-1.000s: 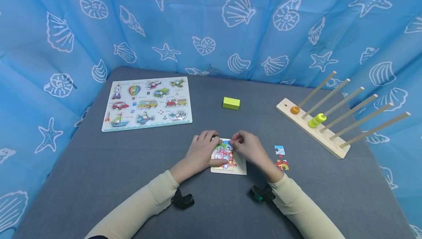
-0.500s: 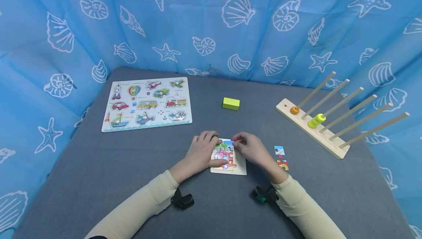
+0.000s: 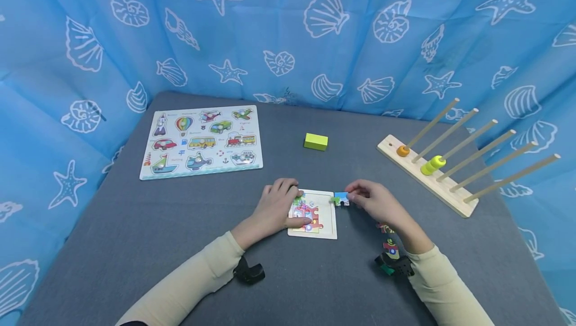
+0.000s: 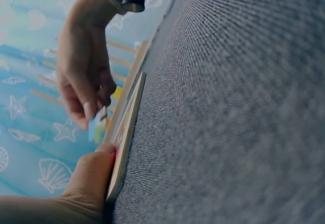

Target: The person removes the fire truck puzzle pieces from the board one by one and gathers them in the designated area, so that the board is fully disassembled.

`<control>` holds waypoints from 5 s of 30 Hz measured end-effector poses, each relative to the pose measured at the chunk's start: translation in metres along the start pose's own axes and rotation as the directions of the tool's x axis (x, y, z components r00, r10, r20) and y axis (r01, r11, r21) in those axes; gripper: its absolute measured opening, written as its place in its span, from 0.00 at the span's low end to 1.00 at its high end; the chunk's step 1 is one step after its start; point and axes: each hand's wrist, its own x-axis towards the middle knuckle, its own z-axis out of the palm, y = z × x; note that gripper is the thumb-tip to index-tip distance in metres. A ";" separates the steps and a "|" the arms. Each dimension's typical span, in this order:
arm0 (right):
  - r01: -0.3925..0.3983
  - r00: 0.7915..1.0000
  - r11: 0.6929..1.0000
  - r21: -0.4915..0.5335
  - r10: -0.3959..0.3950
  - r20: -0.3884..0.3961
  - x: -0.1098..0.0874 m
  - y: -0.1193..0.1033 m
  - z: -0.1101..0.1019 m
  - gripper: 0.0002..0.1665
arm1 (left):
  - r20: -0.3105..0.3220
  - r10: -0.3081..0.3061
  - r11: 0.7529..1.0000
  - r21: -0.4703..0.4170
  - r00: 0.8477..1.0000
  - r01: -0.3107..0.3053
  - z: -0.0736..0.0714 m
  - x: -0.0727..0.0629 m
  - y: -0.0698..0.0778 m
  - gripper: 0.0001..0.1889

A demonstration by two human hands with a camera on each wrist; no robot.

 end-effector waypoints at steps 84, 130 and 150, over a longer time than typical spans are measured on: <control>0.184 0.983 0.959 -0.214 -0.185 0.018 0.000 -0.034 0.056 0.13 | 0.110 0.100 0.995 -0.031 0.989 -0.097 -0.006 -0.016 -0.014 0.41; 0.161 0.986 0.974 -0.159 -0.165 -0.009 0.005 -0.045 0.073 0.12 | 0.239 0.137 0.991 -0.029 0.961 -0.134 -0.013 -0.019 -0.013 0.43; 0.008 0.998 1.000 -0.012 -0.009 -0.068 0.012 -0.046 0.074 0.03 | 0.153 -0.007 0.999 -0.043 0.988 0.014 -0.005 -0.020 0.007 0.45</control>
